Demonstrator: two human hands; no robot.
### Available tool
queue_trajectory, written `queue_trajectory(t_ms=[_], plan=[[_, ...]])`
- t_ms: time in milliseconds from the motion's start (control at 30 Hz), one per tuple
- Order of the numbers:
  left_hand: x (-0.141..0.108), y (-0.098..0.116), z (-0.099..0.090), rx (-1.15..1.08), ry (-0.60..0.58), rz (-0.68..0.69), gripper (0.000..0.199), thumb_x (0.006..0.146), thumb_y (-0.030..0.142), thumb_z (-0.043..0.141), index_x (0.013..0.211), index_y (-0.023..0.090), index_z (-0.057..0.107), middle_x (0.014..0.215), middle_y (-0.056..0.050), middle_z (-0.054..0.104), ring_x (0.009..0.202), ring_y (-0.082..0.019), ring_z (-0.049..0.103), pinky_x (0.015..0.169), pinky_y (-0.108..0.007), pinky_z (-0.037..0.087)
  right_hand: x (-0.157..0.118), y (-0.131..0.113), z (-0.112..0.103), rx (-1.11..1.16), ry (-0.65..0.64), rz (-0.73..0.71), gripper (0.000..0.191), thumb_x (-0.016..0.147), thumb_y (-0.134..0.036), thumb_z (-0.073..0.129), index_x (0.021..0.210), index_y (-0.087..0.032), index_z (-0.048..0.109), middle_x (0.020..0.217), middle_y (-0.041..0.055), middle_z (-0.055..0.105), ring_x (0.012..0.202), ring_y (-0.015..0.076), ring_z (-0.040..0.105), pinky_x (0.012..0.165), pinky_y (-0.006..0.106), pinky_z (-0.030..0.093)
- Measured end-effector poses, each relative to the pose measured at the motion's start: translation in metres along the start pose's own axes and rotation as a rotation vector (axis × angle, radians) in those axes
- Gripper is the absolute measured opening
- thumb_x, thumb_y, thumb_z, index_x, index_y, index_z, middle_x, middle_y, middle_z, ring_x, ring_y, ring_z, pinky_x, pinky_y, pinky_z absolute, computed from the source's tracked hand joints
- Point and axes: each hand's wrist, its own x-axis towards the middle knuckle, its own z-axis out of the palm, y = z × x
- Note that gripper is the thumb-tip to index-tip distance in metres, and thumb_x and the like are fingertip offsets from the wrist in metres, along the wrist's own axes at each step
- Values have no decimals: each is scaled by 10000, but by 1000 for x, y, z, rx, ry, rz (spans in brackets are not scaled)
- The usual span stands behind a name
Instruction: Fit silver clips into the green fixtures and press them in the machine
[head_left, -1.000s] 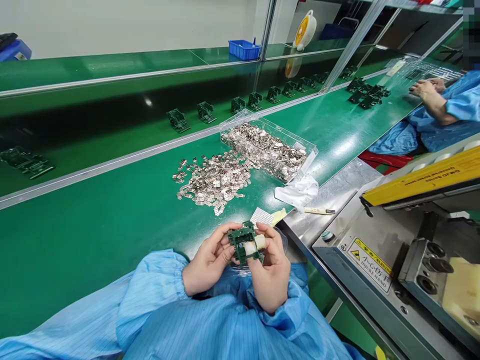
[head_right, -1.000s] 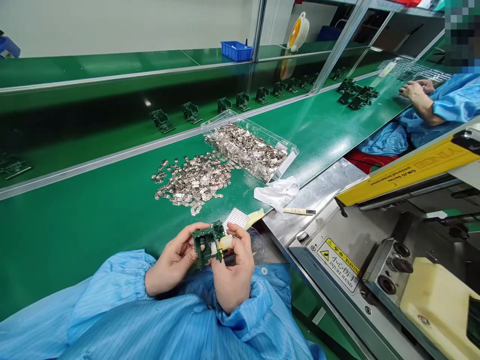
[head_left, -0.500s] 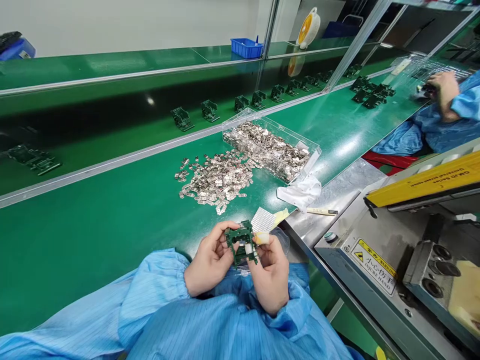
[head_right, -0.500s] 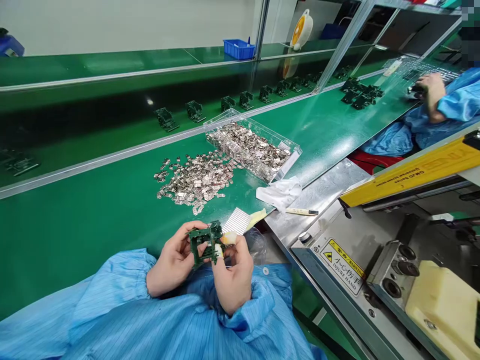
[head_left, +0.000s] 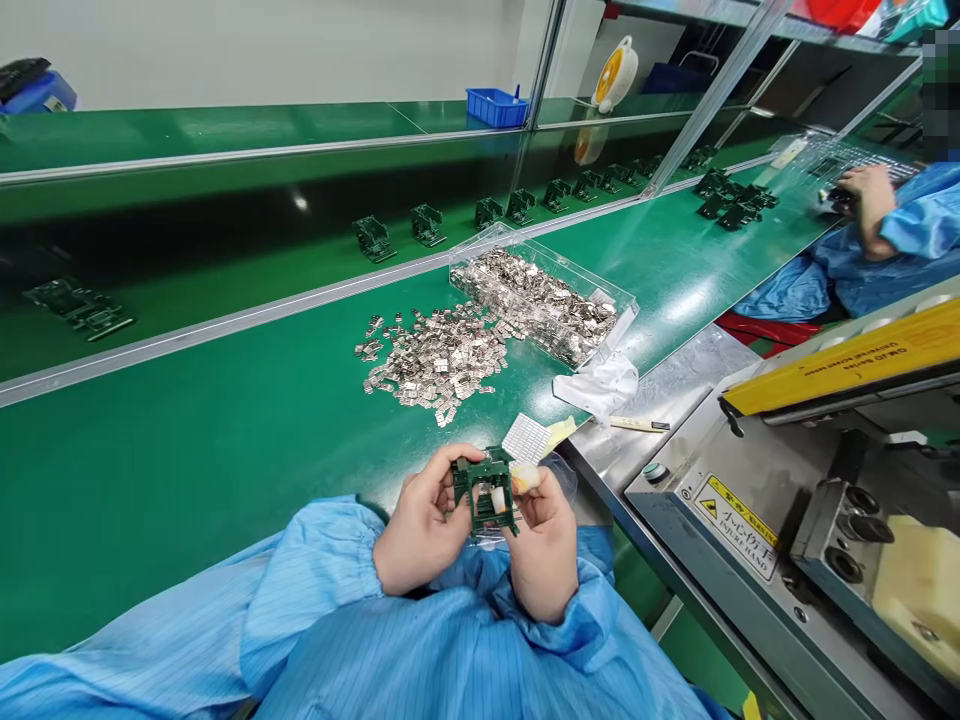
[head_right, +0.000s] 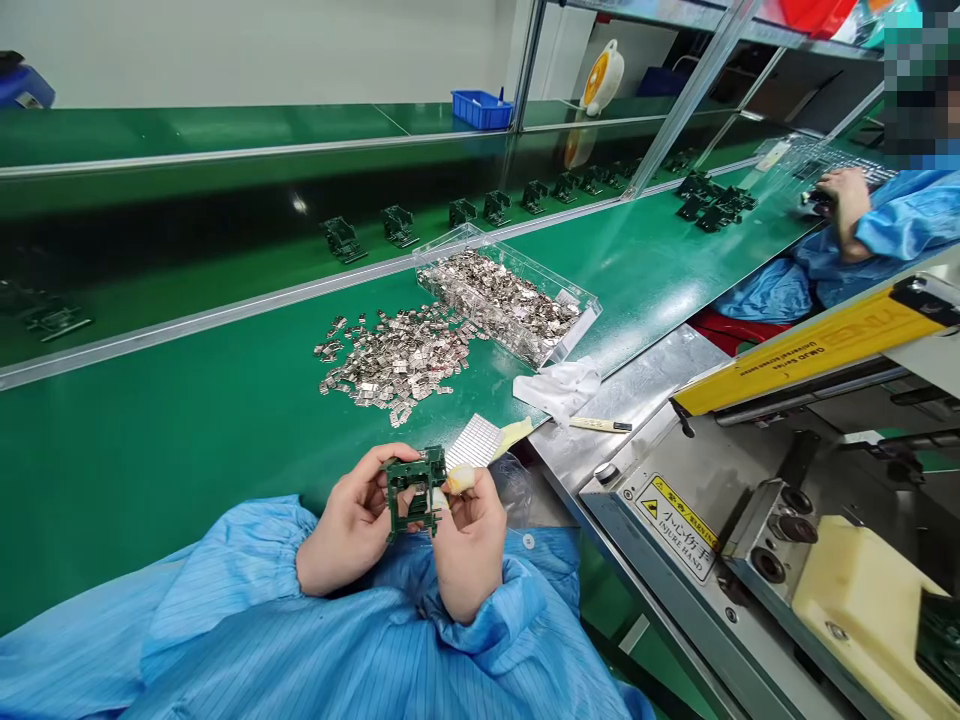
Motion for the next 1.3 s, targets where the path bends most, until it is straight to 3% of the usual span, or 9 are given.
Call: queue_trajectory(t_ms=[267,433,533,633,733,900,1033,1300], plan=[[-6,7,11,-28,-76,-92,338,802,251,666,1111,185,544,756,-6,623,587,-114,589,524,-208,478,-15,1,-10,56,24,-10,197,687,-139,711,717,-200,527,648,-54,533,559,88,491,498,161,408],[-17,-3,25,5,-189,-158,328,802,219,636,1110,190,528,680,27,588,550,-115,591,514,-214,485,-35,9,-31,28,73,11,222,708,-209,748,730,-207,527,641,-49,521,561,105,499,514,190,444],[-16,-4,26,-19,-263,-158,318,806,224,640,1103,192,529,716,17,612,567,-119,611,523,-217,505,-43,16,-48,-26,89,14,209,750,-315,740,781,-208,563,698,-8,591,624,143,556,568,233,485],[5,4,21,-51,-105,-48,334,775,246,692,1065,196,533,819,0,642,668,-126,639,592,-221,533,-35,24,-65,-144,154,25,265,823,-451,648,895,-198,618,790,47,663,700,176,597,643,275,500],[42,10,21,-80,60,81,366,707,256,760,982,193,526,850,2,657,744,-129,642,679,-219,530,-12,33,-74,-276,115,72,363,817,-526,599,865,-172,662,731,66,680,674,194,602,610,288,475],[86,1,46,-167,-167,41,377,704,257,761,968,179,503,892,-22,687,818,-157,669,737,-237,516,23,50,-60,-331,18,34,363,749,-509,642,611,-177,592,536,5,578,525,140,507,507,245,384],[88,-8,57,-175,-229,29,384,714,211,734,1019,161,506,949,-41,683,881,-165,672,779,-243,508,26,61,-49,-369,53,-47,411,808,-500,562,546,-208,441,458,-51,423,460,100,373,444,219,274],[84,-15,51,-71,-245,33,413,764,176,667,1135,166,485,900,-19,650,793,-123,621,692,-206,469,27,67,-62,-498,-21,-239,430,872,-479,460,531,-222,413,526,-25,421,530,136,396,533,273,300]])
